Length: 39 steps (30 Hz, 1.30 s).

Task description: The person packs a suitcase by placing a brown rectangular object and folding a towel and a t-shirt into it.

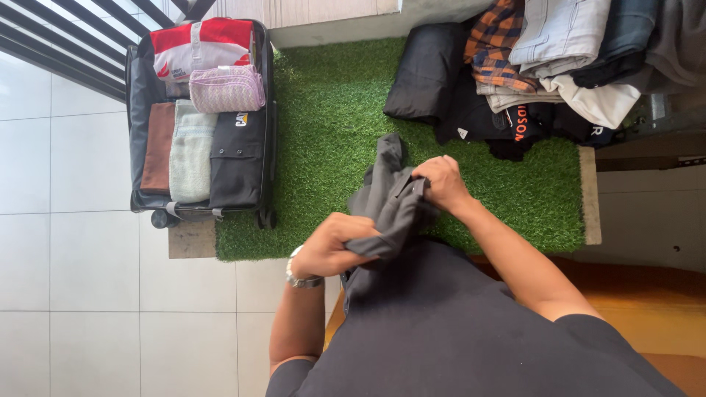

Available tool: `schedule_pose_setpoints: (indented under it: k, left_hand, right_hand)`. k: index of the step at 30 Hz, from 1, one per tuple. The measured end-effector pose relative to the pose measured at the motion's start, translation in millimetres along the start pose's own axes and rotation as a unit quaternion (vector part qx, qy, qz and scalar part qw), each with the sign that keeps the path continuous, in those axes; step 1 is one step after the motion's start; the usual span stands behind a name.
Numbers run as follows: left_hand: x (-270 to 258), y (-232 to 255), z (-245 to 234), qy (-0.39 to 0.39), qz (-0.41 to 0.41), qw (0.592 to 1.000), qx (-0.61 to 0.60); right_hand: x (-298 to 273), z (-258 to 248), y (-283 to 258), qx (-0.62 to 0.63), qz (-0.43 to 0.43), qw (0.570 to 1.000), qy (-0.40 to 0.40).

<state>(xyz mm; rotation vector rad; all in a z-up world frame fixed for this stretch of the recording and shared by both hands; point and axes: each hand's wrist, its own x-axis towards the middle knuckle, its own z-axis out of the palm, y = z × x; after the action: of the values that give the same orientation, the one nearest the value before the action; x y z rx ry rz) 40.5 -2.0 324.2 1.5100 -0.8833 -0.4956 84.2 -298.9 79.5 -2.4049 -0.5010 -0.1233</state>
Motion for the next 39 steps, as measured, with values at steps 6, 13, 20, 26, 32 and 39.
schedule_pose_setpoints:
  k: [6,13,20,26,32,39]
  left_hand:
    - [-20,-3,-10,0.110,0.008,0.992,0.066]
    - [-29,2,-17,0.217,-0.103,0.960,0.145]
    - [-34,0,-19,0.291,-0.134,0.920,0.226]
    - [-40,-27,-18,0.424,-0.145,0.800,0.400]
    - [-61,-57,-45,0.408,-0.462,0.666,0.420]
    - [-100,-140,-52,0.501,-0.291,0.801,-0.151]
  right_hand:
    - [9,-30,-15,-0.039,0.044,0.996,0.062]
    - [7,-54,0,0.071,0.094,0.985,0.127]
    - [-5,-56,47,0.060,0.062,0.960,0.266]
    - [-9,-74,39,0.242,0.258,0.919,0.173]
    - [-4,-127,-11,0.194,0.151,0.957,0.155]
    - [-4,-177,-69,0.094,0.125,0.988,-0.005]
